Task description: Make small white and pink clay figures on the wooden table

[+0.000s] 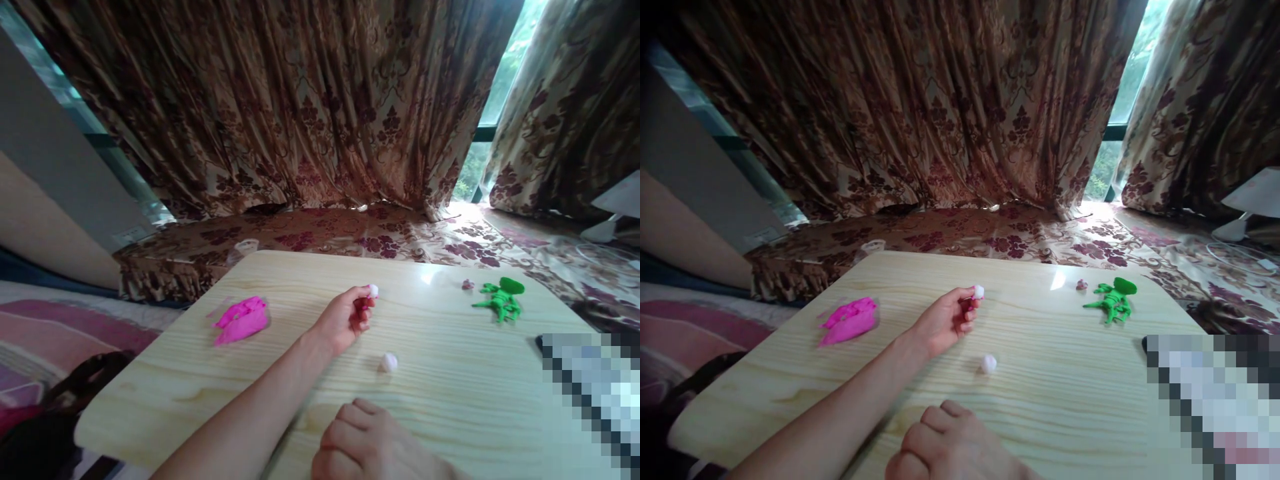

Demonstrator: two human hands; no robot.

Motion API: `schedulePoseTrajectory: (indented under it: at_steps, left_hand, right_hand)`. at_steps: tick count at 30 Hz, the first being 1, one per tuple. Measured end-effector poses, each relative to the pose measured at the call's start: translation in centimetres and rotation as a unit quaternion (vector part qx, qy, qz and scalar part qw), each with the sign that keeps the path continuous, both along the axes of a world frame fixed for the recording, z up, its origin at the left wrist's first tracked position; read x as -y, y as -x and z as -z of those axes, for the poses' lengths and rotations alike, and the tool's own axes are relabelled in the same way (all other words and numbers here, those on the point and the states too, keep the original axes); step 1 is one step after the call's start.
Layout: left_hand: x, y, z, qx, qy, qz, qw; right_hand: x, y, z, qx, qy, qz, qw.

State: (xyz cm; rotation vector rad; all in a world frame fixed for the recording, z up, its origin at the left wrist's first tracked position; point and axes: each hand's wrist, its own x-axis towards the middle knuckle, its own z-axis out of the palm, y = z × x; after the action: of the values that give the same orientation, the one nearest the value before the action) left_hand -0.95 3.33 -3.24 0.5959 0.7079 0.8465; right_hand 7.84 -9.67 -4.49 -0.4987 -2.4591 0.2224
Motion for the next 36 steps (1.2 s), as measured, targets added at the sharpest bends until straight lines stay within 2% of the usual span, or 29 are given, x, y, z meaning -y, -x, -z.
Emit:
schedulePoseTrajectory:
  at_steps: [2, 4, 6, 8, 11, 17, 19, 25, 30, 36]
  left_hand:
    - [0.0, 0.2, -0.2, 0.006, -0.004, -0.002, 1.0]
    - [-0.2, 0.5, -0.4, 0.01, -0.006, -0.01, 1.0]
    - [-0.6, 0.9, -0.5, 0.011, -0.005, -0.029, 1.0]
    - [-1.0, 1.2, -0.4, 0.011, 0.0, -0.05, 0.999]
    - [-1.2, 1.5, -0.6, 0.018, 0.007, -0.054, 0.998]
    - [0.3, 0.7, -1.4, 0.058, 0.002, 0.015, 0.998]
    - [0.7, 0.4, -1.5, 0.077, -0.002, 0.039, 0.996]
    - [1.7, -0.4, -1.8, 0.074, -0.016, 0.049, 0.996]
    - [2.3, -0.9, -2.1, 0.054, -0.033, 0.046, 0.997]
    - [2.7, -0.9, -2.5, 0.034, -0.066, 0.055, 0.996]
  right_hand:
    - [-0.5, 0.2, 0.1, 0.089, -0.036, 0.034, 0.995]
    - [-1.7, -0.4, -0.6, 0.103, -0.026, 0.083, 0.991]
    - [-3.0, -1.4, -1.6, 0.054, 0.013, 0.141, 0.988]
    - [-4.3, -2.4, -2.6, -0.033, 0.065, 0.182, 0.981]
    - [-6.3, -4.0, -3.5, -0.165, 0.124, 0.224, 0.952]
    - [-8.5, -6.9, -2.5, -0.322, 0.248, 0.282, 0.869]
    - [-8.3, -7.5, -2.3, -0.344, 0.256, 0.29, 0.856]
    - [-7.2, -7.7, -2.7, -0.346, 0.215, 0.268, 0.873]
    - [-7.2, -7.5, -2.7, -0.36, 0.157, 0.311, 0.865]
    - [-7.0, -7.5, -3.2, -0.31, 0.084, 0.311, 0.894]
